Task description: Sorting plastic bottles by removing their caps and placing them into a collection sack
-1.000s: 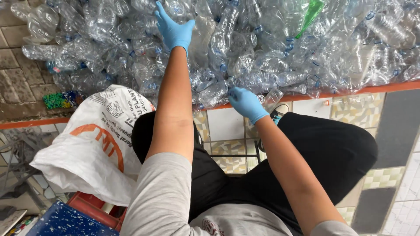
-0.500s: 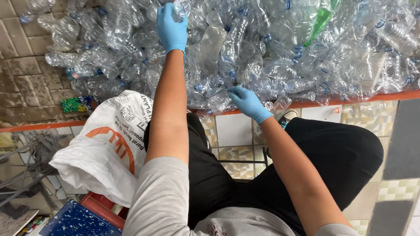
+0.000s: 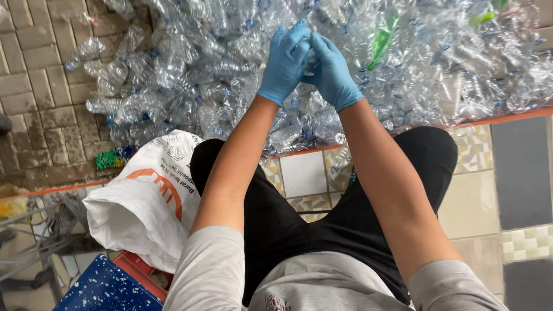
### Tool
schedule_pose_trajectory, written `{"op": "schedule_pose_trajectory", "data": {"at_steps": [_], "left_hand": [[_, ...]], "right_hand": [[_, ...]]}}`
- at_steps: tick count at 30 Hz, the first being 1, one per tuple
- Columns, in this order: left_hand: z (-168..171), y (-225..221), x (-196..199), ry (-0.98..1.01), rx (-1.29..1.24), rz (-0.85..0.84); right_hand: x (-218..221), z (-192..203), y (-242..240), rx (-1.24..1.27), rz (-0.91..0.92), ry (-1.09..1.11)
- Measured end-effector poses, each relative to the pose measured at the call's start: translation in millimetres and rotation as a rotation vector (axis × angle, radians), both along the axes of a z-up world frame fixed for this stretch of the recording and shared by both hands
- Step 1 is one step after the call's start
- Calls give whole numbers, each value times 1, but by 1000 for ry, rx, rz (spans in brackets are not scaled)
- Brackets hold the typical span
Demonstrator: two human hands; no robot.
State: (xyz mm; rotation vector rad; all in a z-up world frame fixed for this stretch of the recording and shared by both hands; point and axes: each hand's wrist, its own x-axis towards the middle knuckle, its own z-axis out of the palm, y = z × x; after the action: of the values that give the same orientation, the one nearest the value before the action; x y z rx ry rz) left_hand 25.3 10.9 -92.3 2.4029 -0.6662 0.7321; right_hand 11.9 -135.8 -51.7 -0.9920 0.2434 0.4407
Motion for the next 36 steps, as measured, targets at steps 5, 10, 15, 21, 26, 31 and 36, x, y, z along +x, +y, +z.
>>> {"op": "schedule_pose_trajectory", "data": {"at_steps": [5, 10, 15, 21, 26, 31, 36], "left_hand": [[19, 6, -10, 84, 67, -49], [-2, 14, 2, 48, 51, 69], [13, 22, -5, 458, -913, -171], [64, 12, 16, 941, -1670, -451], [55, 6, 8, 1028, -1625, -783], [75, 1, 3, 1022, -1571, -798], [103, -5, -9, 1009, -1580, -915]], "right_hand": [[-25, 15, -6, 59, -64, -27], [-34, 22, -10, 116, -202, -97], [-33, 37, -20, 164, -226, -156], [-60, 47, -12, 76, 60, -193], [-69, 68, -28, 136, 170, -109], [-67, 62, -42, 215, 291, -106], [-62, 39, -45, 312, 423, -78]]}}
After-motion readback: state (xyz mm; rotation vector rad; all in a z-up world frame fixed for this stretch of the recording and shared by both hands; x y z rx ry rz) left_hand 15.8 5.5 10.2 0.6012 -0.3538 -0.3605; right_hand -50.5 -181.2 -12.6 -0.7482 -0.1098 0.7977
